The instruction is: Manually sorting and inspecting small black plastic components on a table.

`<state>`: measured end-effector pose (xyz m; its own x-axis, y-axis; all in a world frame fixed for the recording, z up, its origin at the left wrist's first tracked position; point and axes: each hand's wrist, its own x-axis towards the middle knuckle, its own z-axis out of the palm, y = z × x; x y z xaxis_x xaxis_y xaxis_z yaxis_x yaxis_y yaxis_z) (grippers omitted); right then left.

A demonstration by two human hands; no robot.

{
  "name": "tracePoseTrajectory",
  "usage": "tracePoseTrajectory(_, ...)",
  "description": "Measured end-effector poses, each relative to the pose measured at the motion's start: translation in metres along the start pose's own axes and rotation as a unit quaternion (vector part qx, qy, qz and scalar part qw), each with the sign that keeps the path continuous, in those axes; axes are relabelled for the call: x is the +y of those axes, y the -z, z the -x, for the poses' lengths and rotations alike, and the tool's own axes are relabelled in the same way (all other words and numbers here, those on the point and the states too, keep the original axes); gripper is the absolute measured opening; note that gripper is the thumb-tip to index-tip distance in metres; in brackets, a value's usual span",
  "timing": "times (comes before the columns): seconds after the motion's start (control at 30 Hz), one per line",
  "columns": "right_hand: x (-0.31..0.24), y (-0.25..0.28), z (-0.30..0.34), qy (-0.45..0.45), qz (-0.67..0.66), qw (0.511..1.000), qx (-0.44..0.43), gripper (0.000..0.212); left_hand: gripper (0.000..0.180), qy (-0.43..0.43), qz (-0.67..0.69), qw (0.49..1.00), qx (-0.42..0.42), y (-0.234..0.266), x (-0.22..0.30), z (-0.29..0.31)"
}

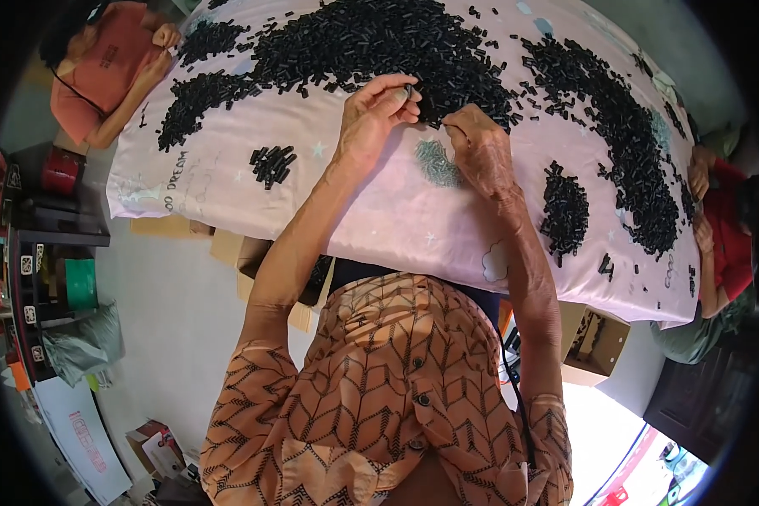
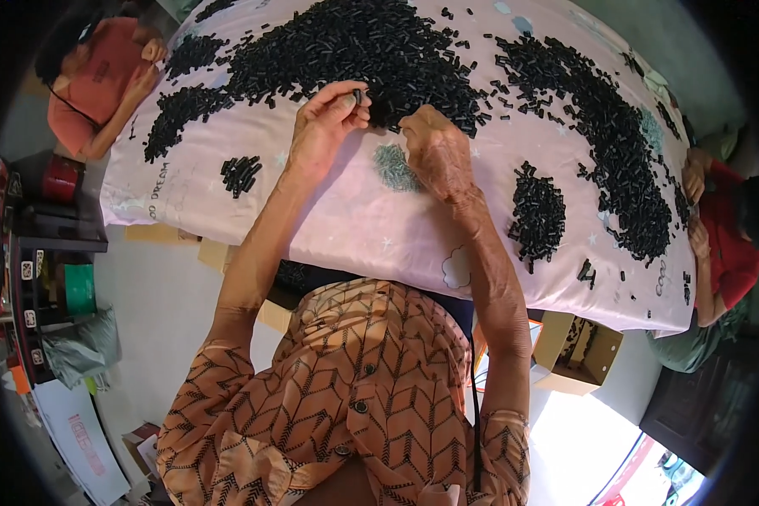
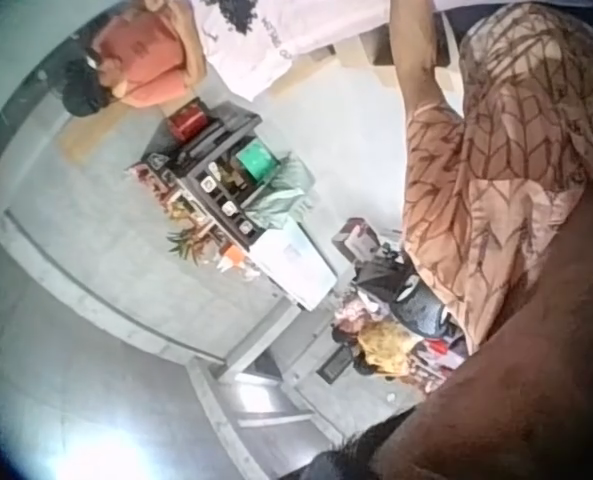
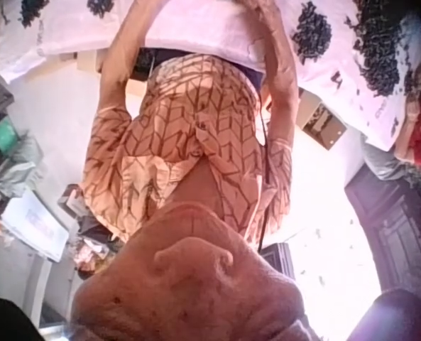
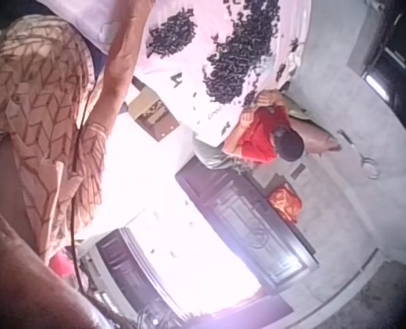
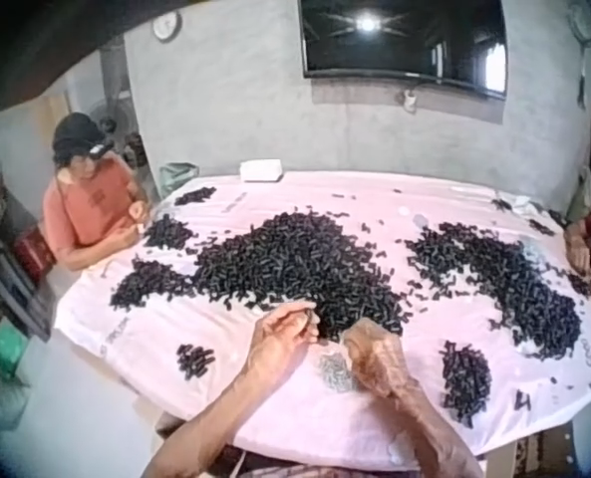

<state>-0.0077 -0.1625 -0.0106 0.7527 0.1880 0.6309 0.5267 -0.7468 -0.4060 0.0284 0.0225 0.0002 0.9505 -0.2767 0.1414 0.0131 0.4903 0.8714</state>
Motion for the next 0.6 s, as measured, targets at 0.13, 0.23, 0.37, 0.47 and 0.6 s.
tracePoseTrajectory(0.13,0.008,0.004,0.002,-0.022,0.036,0.999,-0.015,0.013,0.023,0.006,0.009,1.0,-0.021,-0.012,0.001,-0.006)
tracePoseTrajectory(0.23,0.005,-0.001,0.002,-0.03,0.056,0.997,-0.034,0.011,0.02,0.002,0.007,1.0,-0.012,-0.014,0.002,-0.005)
tracePoseTrajectory(0.37,0.001,-0.006,0.001,-0.037,0.047,0.997,-0.045,0.01,0.02,0.004,0.005,1.0,-0.011,-0.011,0.002,-0.003)
tracePoseTrajectory(0.47,0.002,-0.009,0.001,-0.033,0.045,0.997,-0.047,0.009,0.023,0.008,0.002,0.999,-0.032,-0.008,0.0,-0.004)
tracePoseTrajectory(0.6,0.0,-0.005,-0.001,-0.056,0.058,0.995,-0.058,0.008,0.021,0.004,-0.001,0.999,-0.04,-0.009,0.0,-0.004)
